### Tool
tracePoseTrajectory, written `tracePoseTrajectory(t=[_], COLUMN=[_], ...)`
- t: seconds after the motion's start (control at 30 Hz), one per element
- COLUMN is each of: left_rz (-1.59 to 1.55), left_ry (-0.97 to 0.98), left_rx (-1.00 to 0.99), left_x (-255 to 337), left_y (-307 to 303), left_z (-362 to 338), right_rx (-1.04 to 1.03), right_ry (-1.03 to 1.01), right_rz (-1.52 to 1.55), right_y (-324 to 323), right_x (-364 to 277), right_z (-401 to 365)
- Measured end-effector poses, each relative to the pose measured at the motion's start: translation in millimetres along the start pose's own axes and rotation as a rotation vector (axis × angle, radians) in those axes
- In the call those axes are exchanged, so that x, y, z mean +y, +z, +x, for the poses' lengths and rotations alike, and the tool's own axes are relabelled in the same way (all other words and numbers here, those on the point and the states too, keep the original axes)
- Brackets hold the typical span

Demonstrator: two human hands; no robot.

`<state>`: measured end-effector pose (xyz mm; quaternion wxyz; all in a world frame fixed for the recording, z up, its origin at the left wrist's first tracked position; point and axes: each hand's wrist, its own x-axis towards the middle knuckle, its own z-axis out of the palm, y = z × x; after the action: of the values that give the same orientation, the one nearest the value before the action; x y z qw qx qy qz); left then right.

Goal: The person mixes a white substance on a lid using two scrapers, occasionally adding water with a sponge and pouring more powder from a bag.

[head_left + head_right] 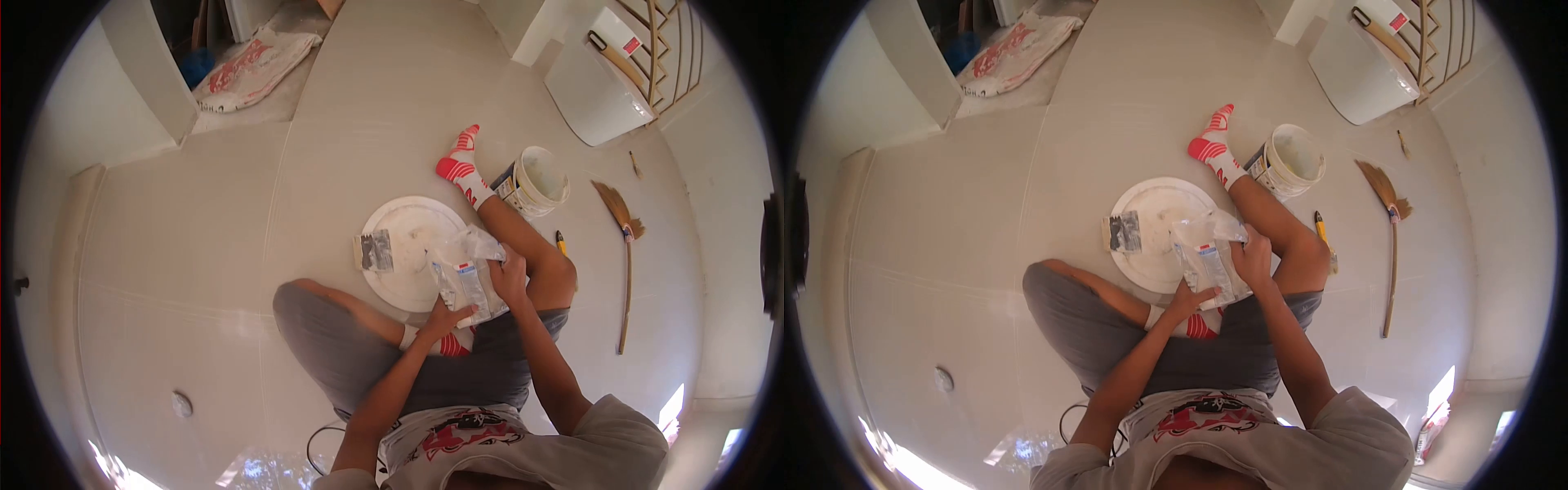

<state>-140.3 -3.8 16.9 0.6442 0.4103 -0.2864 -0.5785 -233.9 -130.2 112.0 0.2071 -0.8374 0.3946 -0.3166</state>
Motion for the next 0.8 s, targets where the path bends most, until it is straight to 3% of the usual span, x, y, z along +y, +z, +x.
tracePoseTrajectory(t=[0.1,0.17,0.33,0.6,0.67,0.8], left_rz=[-0.146,-0.175,-0.421,-0.538,-0.565,-0.565], left_ry=[-0.095,-0.136,-0.066,-0.18,-0.242,-0.232], left_rx=[-0.024,0.008,-0.068,-0.05,-0.059,-0.133], left_x=[-11.2,-24.8,-10.7,17.3,10.5,7.6], left_y=[-1.0,-1.4,7.6,9.8,16.2,19.0], left_z=[5.7,7.0,13.9,3.9,3.8,7.5], right_rx=[-0.055,-0.089,-0.171,-0.26,-0.267,-0.304], right_ry=[-0.061,0.006,-0.041,-0.127,-0.068,-0.024], right_rz=[-0.076,-0.135,-0.275,-0.42,-0.57,-0.571], right_y=[-0.8,-0.1,-0.5,-1.3,-4.7,-10.6], right_x=[-6.0,-7.2,-9.3,-22.3,-23.8,-22.6], right_z=[9.1,11.8,26.7,35.3,34.0,31.7])
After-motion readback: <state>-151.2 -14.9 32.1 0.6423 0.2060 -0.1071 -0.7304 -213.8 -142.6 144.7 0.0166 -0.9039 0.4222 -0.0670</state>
